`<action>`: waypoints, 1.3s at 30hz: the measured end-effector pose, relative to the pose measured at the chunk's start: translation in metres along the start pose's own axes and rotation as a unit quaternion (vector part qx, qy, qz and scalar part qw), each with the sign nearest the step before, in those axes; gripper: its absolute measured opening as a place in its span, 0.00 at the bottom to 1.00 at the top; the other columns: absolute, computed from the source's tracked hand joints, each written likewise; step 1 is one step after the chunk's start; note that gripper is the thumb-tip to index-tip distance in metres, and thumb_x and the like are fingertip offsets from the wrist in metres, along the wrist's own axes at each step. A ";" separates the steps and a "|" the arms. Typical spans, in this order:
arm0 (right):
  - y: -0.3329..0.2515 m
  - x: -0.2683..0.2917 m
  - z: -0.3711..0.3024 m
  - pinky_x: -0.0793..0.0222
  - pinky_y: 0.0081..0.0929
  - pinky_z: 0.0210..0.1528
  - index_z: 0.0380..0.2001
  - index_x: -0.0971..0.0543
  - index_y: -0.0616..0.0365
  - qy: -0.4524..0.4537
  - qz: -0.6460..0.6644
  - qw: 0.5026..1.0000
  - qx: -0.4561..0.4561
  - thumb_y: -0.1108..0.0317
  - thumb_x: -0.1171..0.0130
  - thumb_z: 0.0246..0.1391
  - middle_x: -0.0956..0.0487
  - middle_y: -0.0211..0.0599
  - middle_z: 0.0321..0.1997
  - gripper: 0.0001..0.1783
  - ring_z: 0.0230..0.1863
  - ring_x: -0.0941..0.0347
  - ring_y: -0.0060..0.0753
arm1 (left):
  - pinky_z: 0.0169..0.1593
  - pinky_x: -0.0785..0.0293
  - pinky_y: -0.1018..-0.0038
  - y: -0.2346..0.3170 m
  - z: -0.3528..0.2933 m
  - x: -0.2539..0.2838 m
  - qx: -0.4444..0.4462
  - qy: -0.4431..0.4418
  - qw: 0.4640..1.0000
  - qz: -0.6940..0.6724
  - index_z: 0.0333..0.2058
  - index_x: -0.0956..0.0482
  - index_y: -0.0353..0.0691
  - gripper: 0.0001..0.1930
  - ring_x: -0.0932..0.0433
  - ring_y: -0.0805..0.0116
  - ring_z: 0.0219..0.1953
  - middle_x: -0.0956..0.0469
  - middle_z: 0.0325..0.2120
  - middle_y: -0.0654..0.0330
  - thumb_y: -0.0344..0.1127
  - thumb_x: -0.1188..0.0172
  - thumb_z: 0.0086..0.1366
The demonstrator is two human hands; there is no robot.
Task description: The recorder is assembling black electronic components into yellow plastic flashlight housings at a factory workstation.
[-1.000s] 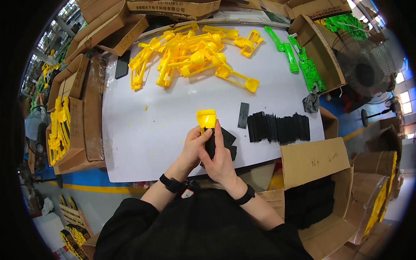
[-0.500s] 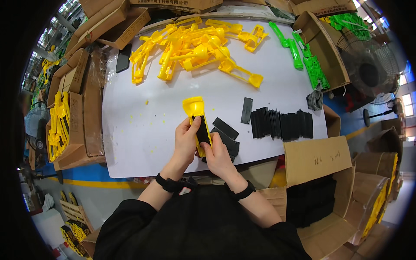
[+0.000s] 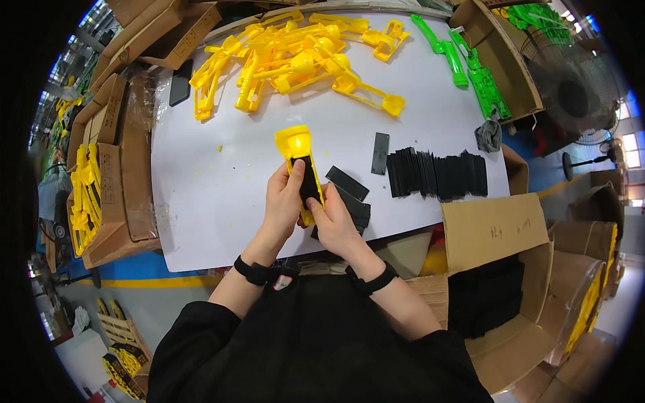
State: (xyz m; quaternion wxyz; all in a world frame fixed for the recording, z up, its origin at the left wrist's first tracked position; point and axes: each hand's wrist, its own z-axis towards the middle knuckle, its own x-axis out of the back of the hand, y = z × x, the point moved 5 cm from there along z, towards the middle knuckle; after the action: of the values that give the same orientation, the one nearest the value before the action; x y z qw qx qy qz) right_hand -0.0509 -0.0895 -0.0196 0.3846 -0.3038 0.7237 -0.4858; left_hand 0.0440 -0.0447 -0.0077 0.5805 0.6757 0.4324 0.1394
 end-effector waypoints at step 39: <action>-0.023 0.021 -0.002 0.27 0.26 0.32 0.34 0.28 0.68 0.064 -0.285 0.956 0.027 0.76 0.44 0.50 0.24 0.44 0.30 0.08 0.28 0.24 0.33 | 0.42 0.26 0.80 -0.022 -0.025 0.028 0.023 -0.072 0.979 0.192 0.45 0.30 0.31 0.13 0.23 0.76 0.37 0.22 0.36 0.59 0.21 0.46 0.60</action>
State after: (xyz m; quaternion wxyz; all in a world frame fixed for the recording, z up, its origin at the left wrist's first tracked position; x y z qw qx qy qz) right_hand -0.0619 -0.1135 -0.0031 0.1907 -0.4552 0.6168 -0.6131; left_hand 0.0341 -0.0079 -0.0296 0.5570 0.7674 0.2549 0.1896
